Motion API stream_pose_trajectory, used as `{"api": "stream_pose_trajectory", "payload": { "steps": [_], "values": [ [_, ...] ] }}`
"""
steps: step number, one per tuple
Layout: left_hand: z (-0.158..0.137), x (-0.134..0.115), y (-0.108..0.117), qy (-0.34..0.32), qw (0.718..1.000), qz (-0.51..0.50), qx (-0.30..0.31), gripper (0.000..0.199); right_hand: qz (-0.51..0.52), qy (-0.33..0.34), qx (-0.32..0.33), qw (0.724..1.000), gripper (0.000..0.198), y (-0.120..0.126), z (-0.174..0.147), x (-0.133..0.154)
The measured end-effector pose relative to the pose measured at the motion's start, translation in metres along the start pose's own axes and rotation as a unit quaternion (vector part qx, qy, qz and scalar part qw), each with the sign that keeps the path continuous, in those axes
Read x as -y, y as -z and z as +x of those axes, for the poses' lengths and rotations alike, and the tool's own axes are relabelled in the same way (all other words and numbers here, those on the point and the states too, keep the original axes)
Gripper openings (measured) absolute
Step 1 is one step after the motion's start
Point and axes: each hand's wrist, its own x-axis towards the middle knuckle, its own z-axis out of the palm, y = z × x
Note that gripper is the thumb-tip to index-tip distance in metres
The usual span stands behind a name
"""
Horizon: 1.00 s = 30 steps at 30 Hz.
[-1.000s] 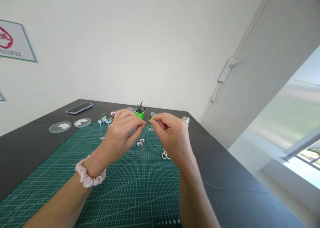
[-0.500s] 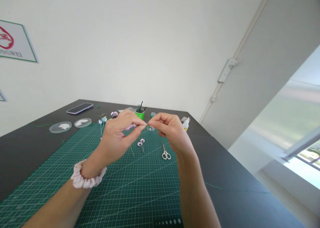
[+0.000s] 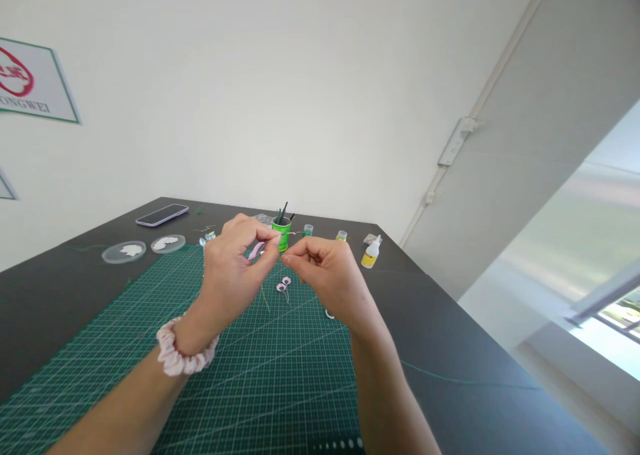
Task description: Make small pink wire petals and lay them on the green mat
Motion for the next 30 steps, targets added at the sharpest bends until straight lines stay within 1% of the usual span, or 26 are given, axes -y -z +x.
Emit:
{"api": "stream_pose_trajectory", "payload": {
  "steps": [4, 8, 11, 14, 17, 21, 27, 30],
  "values": [
    [-0.002, 0.004, -0.001, -0.049, 0.998, 0.033, -0.001, 0.015, -0.101, 0.056, -0.043, 0.992, 0.019, -0.004, -0.008, 0.003],
    [-0.002, 0.005, -0.001, -0.107, 0.993, 0.051, 0.025, 0.015, -0.184, 0.118, -0.086, 0.972, 0.019, -0.003, -0.012, 0.009],
    [-0.001, 0.005, 0.000, -0.135, 0.989, 0.044, 0.048, 0.013, -0.201, 0.154, -0.107, 0.961, 0.017, 0.000, -0.011, 0.010],
    [0.000, 0.005, 0.001, -0.142, 0.987, 0.038, 0.065, 0.013, -0.199, 0.169, -0.121, 0.958, 0.015, 0.005, -0.008, 0.007],
    [0.001, 0.005, 0.001, -0.142, 0.986, 0.035, 0.075, 0.013, -0.187, 0.162, -0.131, 0.960, 0.015, 0.009, -0.006, 0.003],
    [0.002, 0.003, 0.002, -0.142, 0.984, 0.021, 0.101, 0.013, -0.148, 0.126, -0.131, 0.972, 0.014, 0.014, -0.003, 0.000],
    [0.002, 0.002, 0.002, -0.136, 0.984, -0.019, 0.116, 0.014, -0.045, 0.068, -0.101, 0.992, 0.015, 0.018, 0.004, -0.004],
    [0.001, 0.001, 0.002, -0.127, 0.984, -0.044, 0.114, 0.015, 0.014, 0.037, -0.070, 0.997, 0.014, 0.018, 0.009, -0.006]
  ]
}}
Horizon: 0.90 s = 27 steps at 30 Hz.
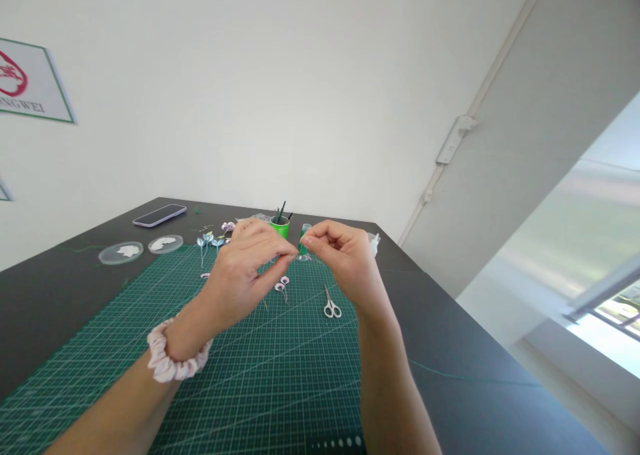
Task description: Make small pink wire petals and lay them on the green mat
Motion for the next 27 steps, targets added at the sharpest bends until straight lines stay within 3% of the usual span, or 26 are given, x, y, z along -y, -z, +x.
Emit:
{"api": "stream_pose_trajectory", "payload": {
  "steps": [6, 11, 17, 27],
  "values": [
    [0.001, -0.006, 0.002, 0.059, 0.997, -0.045, -0.030, 0.014, 0.116, -0.060, 0.078, 0.988, 0.013, -0.001, 0.006, -0.003],
    [0.002, -0.012, 0.003, 0.125, 0.989, -0.041, -0.069, 0.013, 0.126, -0.078, 0.108, 0.983, 0.016, -0.003, 0.006, -0.004],
    [0.001, -0.010, -0.001, 0.147, 0.983, 0.006, -0.109, 0.013, 0.073, -0.059, 0.138, 0.986, 0.017, -0.008, -0.001, -0.001],
    [-0.002, 0.000, -0.004, 0.075, 0.986, 0.108, -0.099, 0.017, -0.135, 0.017, 0.055, 0.989, 0.019, -0.016, -0.017, 0.011]
  ]
}}
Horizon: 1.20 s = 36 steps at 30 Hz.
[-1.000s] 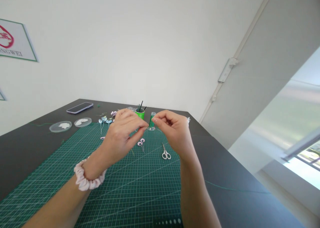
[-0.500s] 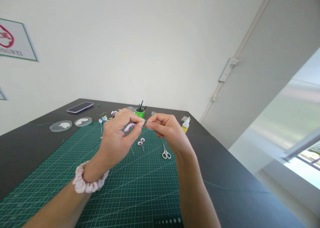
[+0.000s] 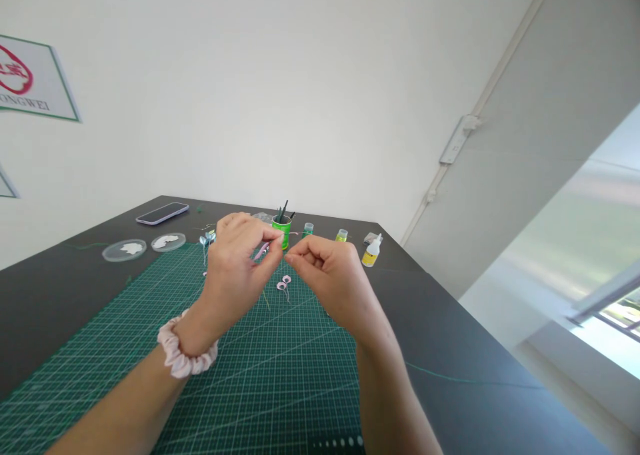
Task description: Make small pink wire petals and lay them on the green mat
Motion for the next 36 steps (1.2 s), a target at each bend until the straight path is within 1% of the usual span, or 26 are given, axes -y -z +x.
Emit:
{"api": "stream_pose_trajectory", "payload": {
  "steps": [4, 8, 11, 14, 18, 22, 25, 29, 33, 36],
  "values": [
    [0.001, 0.001, 0.001, -0.030, 0.999, 0.013, 0.029, 0.017, -0.021, 0.025, -0.029, 0.999, 0.019, 0.001, -0.002, 0.002],
    [0.001, 0.002, 0.002, -0.050, 0.997, -0.007, 0.050, 0.016, -0.032, 0.043, -0.086, 0.995, 0.017, 0.005, -0.001, 0.001],
    [0.001, 0.002, 0.003, -0.057, 0.996, -0.020, 0.067, 0.015, -0.035, 0.038, -0.118, 0.992, 0.015, 0.008, 0.002, -0.002],
    [0.002, 0.002, 0.004, -0.064, 0.994, -0.036, 0.078, 0.015, -0.015, 0.027, -0.124, 0.992, 0.014, 0.009, 0.005, -0.005],
    [0.003, 0.001, 0.004, -0.076, 0.992, -0.052, 0.082, 0.016, 0.047, 0.006, -0.105, 0.993, 0.016, 0.011, 0.009, -0.008],
    [0.004, -0.001, 0.004, -0.063, 0.993, -0.074, 0.073, 0.018, 0.103, -0.023, -0.077, 0.991, 0.015, 0.013, 0.014, -0.012],
    [0.005, -0.003, 0.005, -0.046, 0.993, -0.094, 0.061, 0.018, 0.156, -0.042, -0.040, 0.986, 0.015, 0.013, 0.017, -0.017],
    [0.004, -0.002, 0.005, -0.019, 0.993, -0.109, 0.026, 0.015, 0.217, -0.069, 0.019, 0.973, 0.015, 0.011, 0.021, -0.020],
    [0.002, 0.001, 0.003, 0.013, 0.995, -0.095, -0.007, 0.014, 0.227, -0.067, 0.055, 0.970, 0.014, 0.007, 0.020, -0.018],
    [0.001, 0.002, 0.002, 0.023, 0.997, -0.072, -0.018, 0.014, 0.212, -0.047, 0.059, 0.974, 0.014, 0.004, 0.017, -0.015]
  ]
}}
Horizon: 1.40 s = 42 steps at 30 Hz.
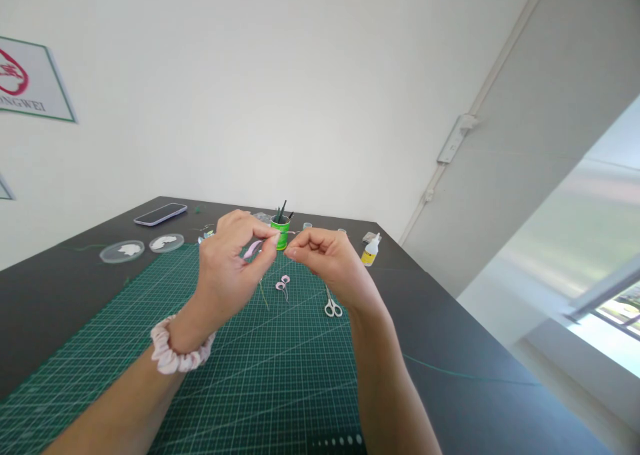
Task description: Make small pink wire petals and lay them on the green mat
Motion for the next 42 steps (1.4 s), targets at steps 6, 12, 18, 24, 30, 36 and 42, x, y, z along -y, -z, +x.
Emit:
{"api": "stream_pose_trajectory", "payload": {
  "steps": [6, 12, 18, 24, 30, 36, 42],
  "values": [
    [0.001, 0.000, -0.001, -0.013, 0.999, 0.042, 0.001, 0.016, -0.088, 0.009, -0.021, 0.996, 0.017, -0.008, -0.008, 0.007],
    [0.003, 0.001, 0.000, -0.050, 0.996, 0.079, 0.008, 0.017, -0.185, 0.048, -0.061, 0.980, 0.018, -0.013, -0.018, 0.011],
    [0.003, 0.001, 0.001, -0.088, 0.992, 0.075, 0.059, 0.015, -0.209, 0.089, -0.124, 0.966, 0.017, -0.009, -0.018, 0.012],
    [0.001, 0.002, 0.001, -0.109, 0.988, 0.049, 0.093, 0.013, -0.224, 0.110, -0.168, 0.954, 0.018, -0.006, -0.015, 0.010],
    [0.001, 0.001, 0.003, -0.117, 0.986, 0.023, 0.117, 0.012, -0.205, 0.098, -0.168, 0.959, 0.018, -0.004, -0.012, 0.008],
    [0.003, -0.001, 0.002, -0.116, 0.988, -0.010, 0.099, 0.014, -0.113, 0.054, -0.135, 0.983, 0.019, 0.002, -0.008, 0.007],
    [0.003, -0.003, 0.002, -0.090, 0.993, -0.043, 0.064, 0.014, 0.012, 0.006, -0.046, 0.999, 0.019, 0.007, -0.001, 0.003]
  ]
}}
